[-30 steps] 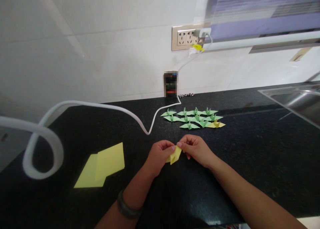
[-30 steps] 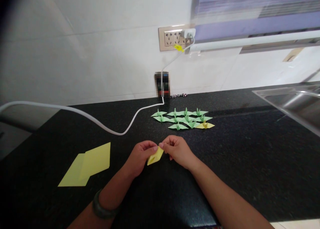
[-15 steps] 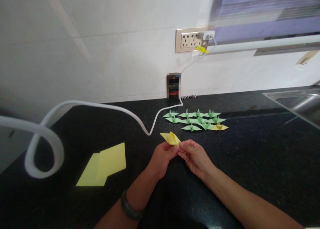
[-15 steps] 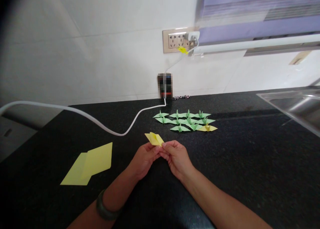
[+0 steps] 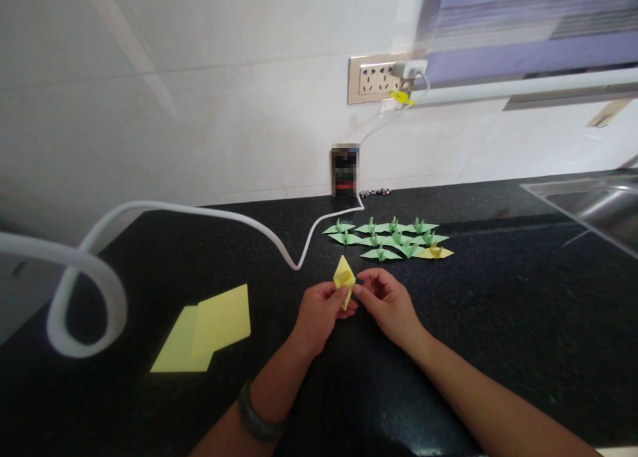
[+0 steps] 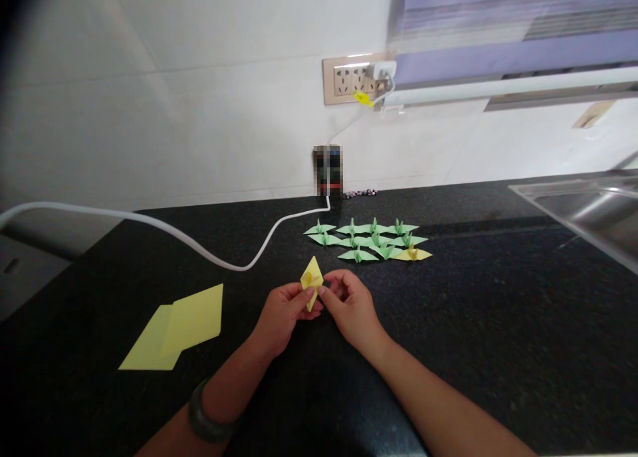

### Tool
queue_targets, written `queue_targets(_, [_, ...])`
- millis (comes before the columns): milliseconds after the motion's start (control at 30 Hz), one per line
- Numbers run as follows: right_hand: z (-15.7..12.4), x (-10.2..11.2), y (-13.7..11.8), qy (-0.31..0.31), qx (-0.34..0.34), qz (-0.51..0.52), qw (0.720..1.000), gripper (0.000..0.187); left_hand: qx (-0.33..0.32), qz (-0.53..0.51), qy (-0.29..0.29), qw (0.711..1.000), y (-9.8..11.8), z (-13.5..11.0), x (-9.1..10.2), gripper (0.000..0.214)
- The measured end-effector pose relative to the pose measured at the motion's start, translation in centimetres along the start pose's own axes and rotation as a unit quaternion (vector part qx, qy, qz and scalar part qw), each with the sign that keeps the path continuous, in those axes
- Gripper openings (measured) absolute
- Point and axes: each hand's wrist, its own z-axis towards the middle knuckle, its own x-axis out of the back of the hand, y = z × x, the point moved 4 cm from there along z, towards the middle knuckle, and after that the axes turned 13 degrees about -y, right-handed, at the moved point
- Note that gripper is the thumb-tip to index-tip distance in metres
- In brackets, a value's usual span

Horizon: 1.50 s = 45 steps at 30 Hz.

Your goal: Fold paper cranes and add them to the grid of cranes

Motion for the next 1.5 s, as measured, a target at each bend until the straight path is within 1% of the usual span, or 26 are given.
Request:
queue_targets(67, [0.2, 0.5, -0.3, 0.005, 0.04, -0.05, 0.998, 0.019, 0.006, 0.029, -0.017, 0.999, 0.0, -0.1, -0.2, 0.03])
queue_targets(167, [0.3, 0.9, -0.7, -0.011, 0.074, -0.101, 0.992, 0.007, -0.005, 0.057, -0.032, 0.998, 0.3, -0.2, -0.4, 0.03])
queue_targets(300, [0.5, 1.0, -0.8, -0.039, 0.058, -0.097, 0.993, 0.013, 0.0, 0.041, -0.015, 0.999, 0.3, -0.1, -0.2, 0.033])
queue_targets(400, [0.6, 0.8, -0.6, -0.061, 0.046, -0.068, 0.995, 0.013, 0.001, 0.024, -0.008, 1.0, 0.1, 0.1, 0.0, 0.034])
queue_targets(467, [0.6, 0.8, -0.5, -0.064, 0.045, -0.055, 0.995, 0.012, -0.002, 0.026, 0.001, 1.0, 0.0, 0.2, 0.1, 0.032])
queue_targets(533, [0.6, 0.7, -0.6, -0.063, 0.053, -0.061, 0.995, 0.011, -0.017, 0.021, 0.019, 0.999, 0.0, 0.2, 0.3, 0.031])
queue_targets(600, [0.5, 0.7, -0.8, -0.069, 0.071, -0.086, 0.991, 0.01, -0.043, 0.016, 0.034, 0.998, 0.2, 0.2, 0.5, 0.036])
queue_targets(667, [0.4, 0.6, -1.2, -0.082, 0.092, -0.116, 0.986, 0.011, -0.065, 0.022, 0.032, 0.997, 0.3, 0.2, 0.6, 0.038])
queue_targets(733, [0.4, 0.6, -1.3, -0.091, 0.101, -0.133, 0.982, 0.012, -0.068, 0.03, 0.017, 0.997, 0.3, 0.2, 0.6, 0.034])
queue_targets(800, [0.5, 0.6, -1.1, -0.087, 0.085, -0.12, 0.985, 0.012, -0.058, 0.027, -0.001, 0.998, 0.2, 0.2, 0.5, 0.027])
queue_targets(867, [0.5, 0.6, -0.6, -0.075, 0.052, -0.074, 0.993, 0.014, -0.049, 0.025, -0.009, 0.998, 0.1, 0.2, 0.5, 0.025])
queue_targets(967, [0.5, 0.3, 0.0, -0.071, 0.01, 0.009, 0.997, 0.024, -0.045, 0.027, 0.007, 0.999, 0.1, 0.2, 0.6, 0.024])
queue_targets(1033, [0.5, 0.1, 0.2, -0.071, 0.002, 0.028, 0.997, 0.027, -0.049, 0.028, 0.022, 0.998, 0.1, 0.2, 0.7, 0.024])
queue_targets(1100, [0.4, 0.1, 0.3, -0.062, 0.004, 0.011, 0.998, 0.028, -0.056, 0.033, 0.029, 0.997, 0.1, 0.2, 0.7, 0.023])
queue_targets(1200, [0.3, 0.2, 0.2, -0.051, 0.018, -0.056, 0.997, 0.025, -0.064, 0.043, 0.022, 0.997, 0.2, 0.2, 0.7, 0.022])
queue_targets(1300, [0.2, 0.2, -0.3, -0.057, 0.039, -0.123, 0.99, 0.025, -0.066, 0.052, 0.017, 0.996, 0.2, 0.2, 0.6, 0.021])
queue_targets(1400, [0.1, 0.1, -0.9, -0.059, 0.057, -0.16, 0.984, 0.026, -0.068, 0.07, 0.019, 0.995, 0.1, 0.2, 0.6, 0.02])
queue_targets(1500, [0.0, 0.2, -1.3, -0.046, 0.069, -0.194, 0.978, 0.022, -0.078, 0.104, 0.025, 0.991, 0.0, 0.2, 0.7, 0.02])
